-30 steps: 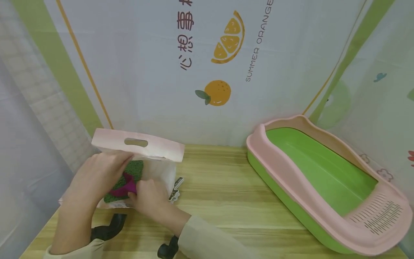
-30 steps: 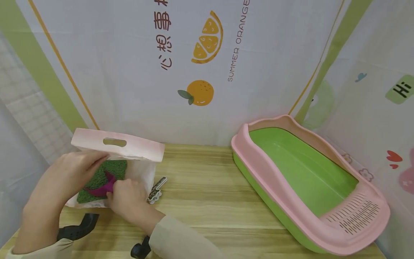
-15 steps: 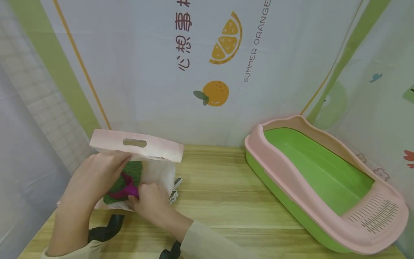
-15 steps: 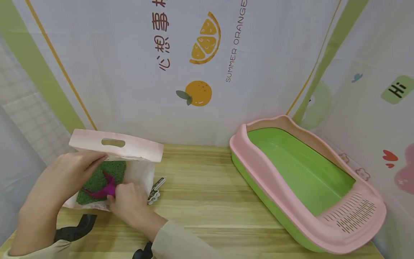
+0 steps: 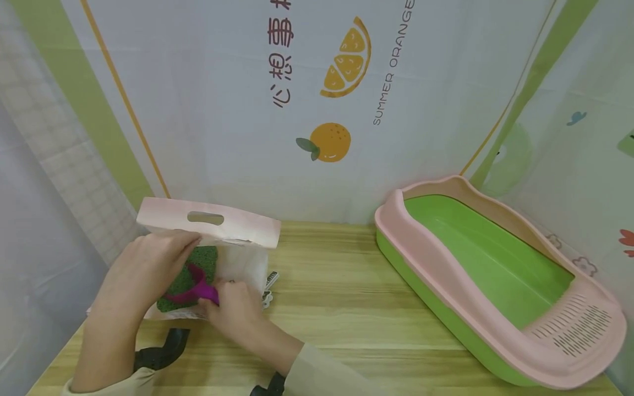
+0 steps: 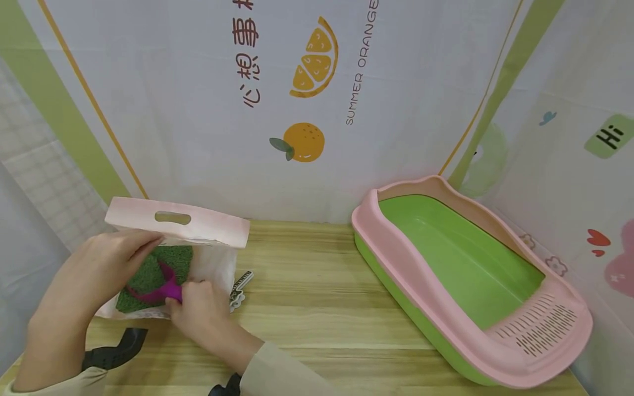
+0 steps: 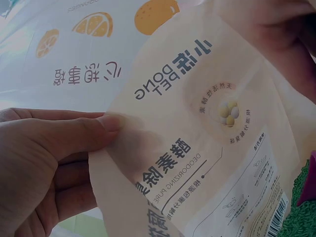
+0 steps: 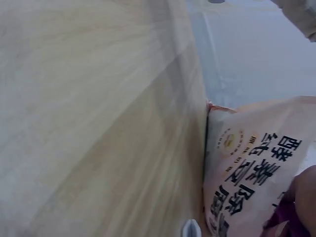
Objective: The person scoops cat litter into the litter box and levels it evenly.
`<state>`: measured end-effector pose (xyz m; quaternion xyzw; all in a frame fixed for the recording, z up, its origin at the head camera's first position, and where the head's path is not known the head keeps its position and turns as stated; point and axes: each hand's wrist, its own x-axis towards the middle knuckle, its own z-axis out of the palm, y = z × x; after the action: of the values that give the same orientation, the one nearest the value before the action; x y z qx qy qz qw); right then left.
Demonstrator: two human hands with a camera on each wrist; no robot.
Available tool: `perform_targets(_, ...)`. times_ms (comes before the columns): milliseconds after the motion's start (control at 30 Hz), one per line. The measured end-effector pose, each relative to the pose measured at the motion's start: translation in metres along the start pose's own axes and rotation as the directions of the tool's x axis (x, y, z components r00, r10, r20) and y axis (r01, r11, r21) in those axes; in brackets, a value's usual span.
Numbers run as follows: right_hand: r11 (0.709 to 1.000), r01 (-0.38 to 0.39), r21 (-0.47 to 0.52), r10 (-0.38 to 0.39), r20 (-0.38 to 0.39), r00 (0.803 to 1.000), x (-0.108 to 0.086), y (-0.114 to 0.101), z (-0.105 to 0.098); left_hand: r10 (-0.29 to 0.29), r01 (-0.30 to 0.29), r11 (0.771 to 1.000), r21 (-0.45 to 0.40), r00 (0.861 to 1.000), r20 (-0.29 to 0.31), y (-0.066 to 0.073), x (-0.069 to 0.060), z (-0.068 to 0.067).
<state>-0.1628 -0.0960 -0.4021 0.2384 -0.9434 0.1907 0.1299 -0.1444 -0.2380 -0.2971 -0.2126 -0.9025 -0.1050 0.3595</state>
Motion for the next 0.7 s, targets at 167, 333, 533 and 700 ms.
perform_targets(167,1.0,0.023,0.015,-0.023,-0.01,1.0,-0.002,0.005,-0.008,0.006,-0.006,1.0,0.0,1.0,-0.007,0.0,0.0,0.001)
perform_targets(333,0.999,0.03,0.034,-0.029,-0.038,0.999,-0.004,0.01,-0.014,0.0,0.0,1.0,0.001,1.0,-0.009,0.0,0.0,0.001)
perform_targets(533,0.999,0.031,0.036,-0.03,-0.035,0.999,-0.007,0.015,-0.022,0.006,-0.006,1.0,-0.002,1.0,-0.017,0.001,0.001,0.0)
perform_targets(700,0.998,0.03,0.051,-0.029,-0.018,0.999,-0.01,0.019,-0.026,0.002,-0.002,1.0,0.007,1.0,-0.017,0.001,0.001,0.0)
